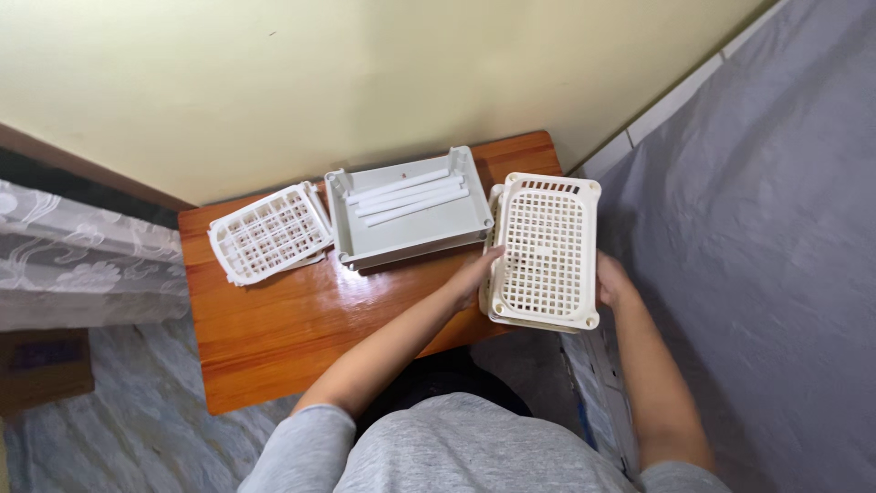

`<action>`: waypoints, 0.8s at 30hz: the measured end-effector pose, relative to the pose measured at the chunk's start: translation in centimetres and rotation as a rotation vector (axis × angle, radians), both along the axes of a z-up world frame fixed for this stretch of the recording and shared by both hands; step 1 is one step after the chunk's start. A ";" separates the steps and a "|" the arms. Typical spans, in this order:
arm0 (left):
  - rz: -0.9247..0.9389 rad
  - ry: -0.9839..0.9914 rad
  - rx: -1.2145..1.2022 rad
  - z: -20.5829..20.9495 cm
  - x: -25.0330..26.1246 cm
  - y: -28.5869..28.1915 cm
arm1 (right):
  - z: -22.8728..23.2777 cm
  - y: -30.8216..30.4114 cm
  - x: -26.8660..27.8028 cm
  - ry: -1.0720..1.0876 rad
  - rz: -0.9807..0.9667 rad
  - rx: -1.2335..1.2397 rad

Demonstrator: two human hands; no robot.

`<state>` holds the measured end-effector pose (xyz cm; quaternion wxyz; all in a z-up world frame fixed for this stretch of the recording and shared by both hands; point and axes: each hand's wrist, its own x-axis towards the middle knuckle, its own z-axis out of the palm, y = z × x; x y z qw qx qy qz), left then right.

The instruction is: The person assembles a white plastic rack by inserting rods into side panels and attaching grid panels. They then wipe the assembled rack with a white cloth. The person handles multiple rack components and a cloth on a wooden table.

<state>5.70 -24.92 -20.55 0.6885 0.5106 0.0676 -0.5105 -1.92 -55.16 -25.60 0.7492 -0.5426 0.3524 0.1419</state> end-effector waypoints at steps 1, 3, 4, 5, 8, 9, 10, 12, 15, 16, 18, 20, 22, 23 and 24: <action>-0.017 0.018 0.023 -0.3 0.3 -0.6 | 0.5 -0.1 0.0 -0.033 -0.027 0.092; -0.053 0.057 0.070 -0.9 0.6 -1.9 | 1.7 -0.2 0.0 -0.038 -0.044 0.173; -0.041 0.080 0.073 -1.2 1.0 -2.6 | 2.2 -0.1 -0.1 -0.009 -0.034 0.162; -0.029 0.103 0.077 -1.6 1.4 -3.3 | 2.6 0.1 -0.1 0.020 -0.024 0.151; -0.012 0.168 0.078 -2.8 1.8 -4.7 | 3.4 0.9 0.3 0.034 -0.005 0.191; -0.010 0.189 0.076 -3.1 1.8 -5.0 | 3.4 1.1 0.3 -0.010 0.003 0.223; -0.007 0.196 0.061 -3.4 1.7 -5.2 | 3.3 1.4 0.3 -0.052 0.011 0.254; -0.002 0.210 0.031 -3.8 1.3 -5.4 | 3.0 1.5 0.4 -0.089 0.016 0.296; 0.014 0.169 0.048 -3.9 0.9 -5.5 | 2.3 1.4 0.4 -0.064 0.002 0.308; 0.021 0.161 0.058 -3.8 0.8 -5.5 | 2.2 1.4 0.4 -0.053 -0.008 0.296; 0.033 0.144 0.077 -3.5 0.7 -5.5 | 1.9 1.4 0.4 -0.049 -0.018 0.287; 0.013 0.118 0.101 -2.9 0.7 -5.6 | 1.8 1.5 0.4 -0.064 -0.018 0.293; -0.002 0.108 0.116 -2.2 0.6 -5.6 | 1.7 1.7 0.4 -0.059 -0.016 0.253; -0.006 0.111 0.119 -1.9 0.5 -5.6 | 1.7 1.7 0.4 -0.056 -0.014 0.234; -0.010 0.113 0.123 -1.5 0.4 -5.6 | 1.7 1.7 0.4 -0.061 -0.015 0.257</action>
